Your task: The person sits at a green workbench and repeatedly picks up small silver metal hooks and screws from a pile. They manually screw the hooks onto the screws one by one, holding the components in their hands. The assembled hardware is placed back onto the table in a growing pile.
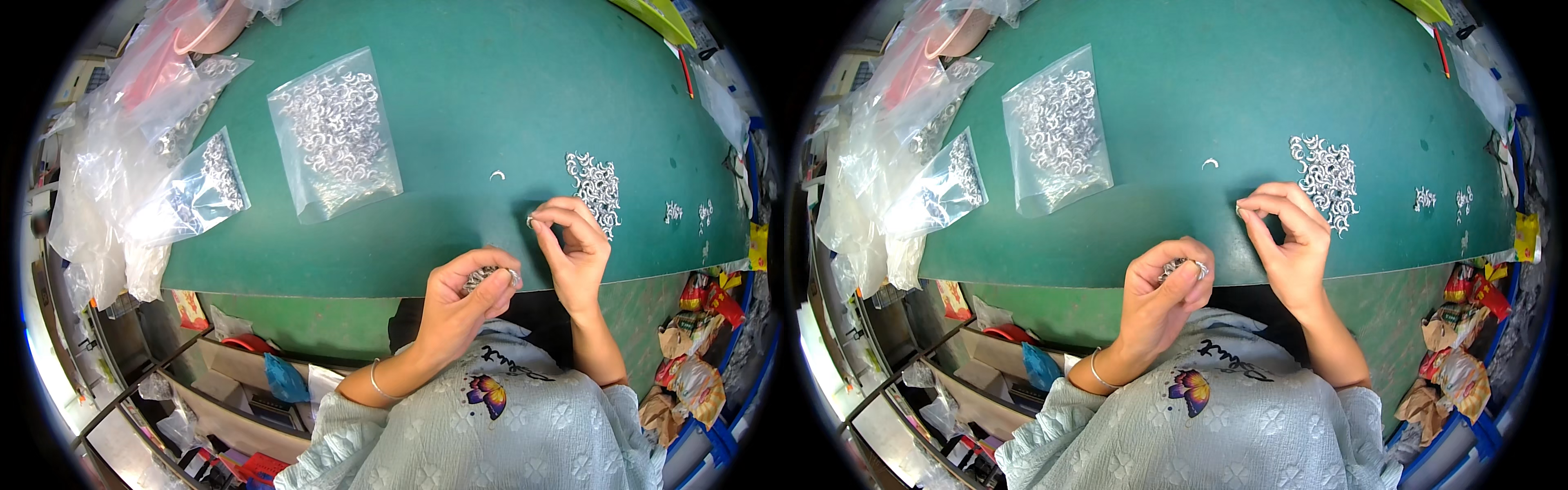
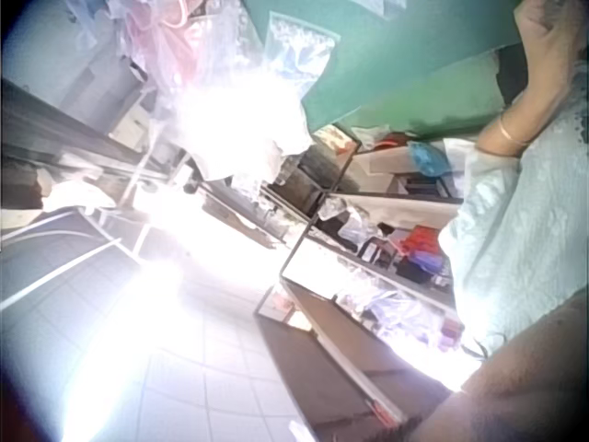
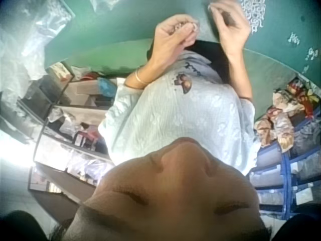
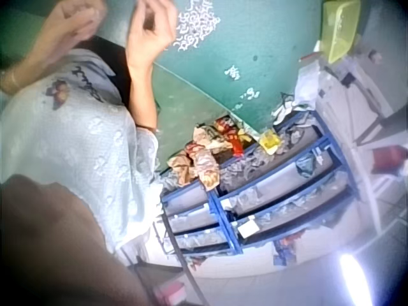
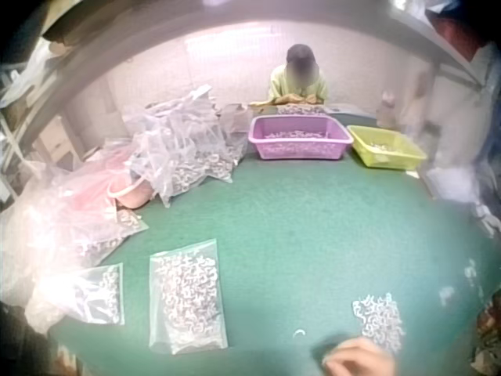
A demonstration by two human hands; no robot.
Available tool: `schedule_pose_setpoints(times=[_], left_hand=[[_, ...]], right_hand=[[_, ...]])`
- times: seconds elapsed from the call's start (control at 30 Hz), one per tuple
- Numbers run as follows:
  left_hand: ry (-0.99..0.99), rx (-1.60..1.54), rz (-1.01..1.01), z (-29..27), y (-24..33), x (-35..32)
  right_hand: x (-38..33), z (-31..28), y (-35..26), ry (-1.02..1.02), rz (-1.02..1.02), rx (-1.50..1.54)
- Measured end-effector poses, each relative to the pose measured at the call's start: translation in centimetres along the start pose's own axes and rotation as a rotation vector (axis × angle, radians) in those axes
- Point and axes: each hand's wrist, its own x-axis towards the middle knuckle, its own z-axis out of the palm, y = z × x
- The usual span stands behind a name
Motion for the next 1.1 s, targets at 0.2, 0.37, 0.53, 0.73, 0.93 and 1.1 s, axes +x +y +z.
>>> schedule_pose_setpoints(times=[0.2, 0.37, 0.53, 0.73, 0.93, 1.1], left_hand=[[-0.023, -0.025, -0.003, 0.2, 0.2, -0.3], [-0.047, -0.031, -0.002, 0.2, 0.3, -0.4], [-0.050, -0.040, -0.005, 0.1, 0.4, -0.5], [-0.024, -0.093, -0.013, 0.3, 0.4, 0.0], [0.045, 0.021, 0.012, -0.4, -0.6, 0.2], [0.105, 0.306, 0.160, -0.1, -0.8, 0.5]], right_hand=[[-0.2, -0.2, -0.3, -0.034, 0.059, 0.193], [-0.4, -0.1, -0.3, -0.043, 0.064, 0.249], [-0.5, -0.3, -0.7, -0.053, 0.082, 0.276], [-1.0, -0.7, -1.4, -0.065, 0.149, 0.419], [-1.4, -0.6, -2.0, -0.078, 0.191, 0.458], [-1.5, -0.1, -2.5, -0.111, 0.137, 0.401]])
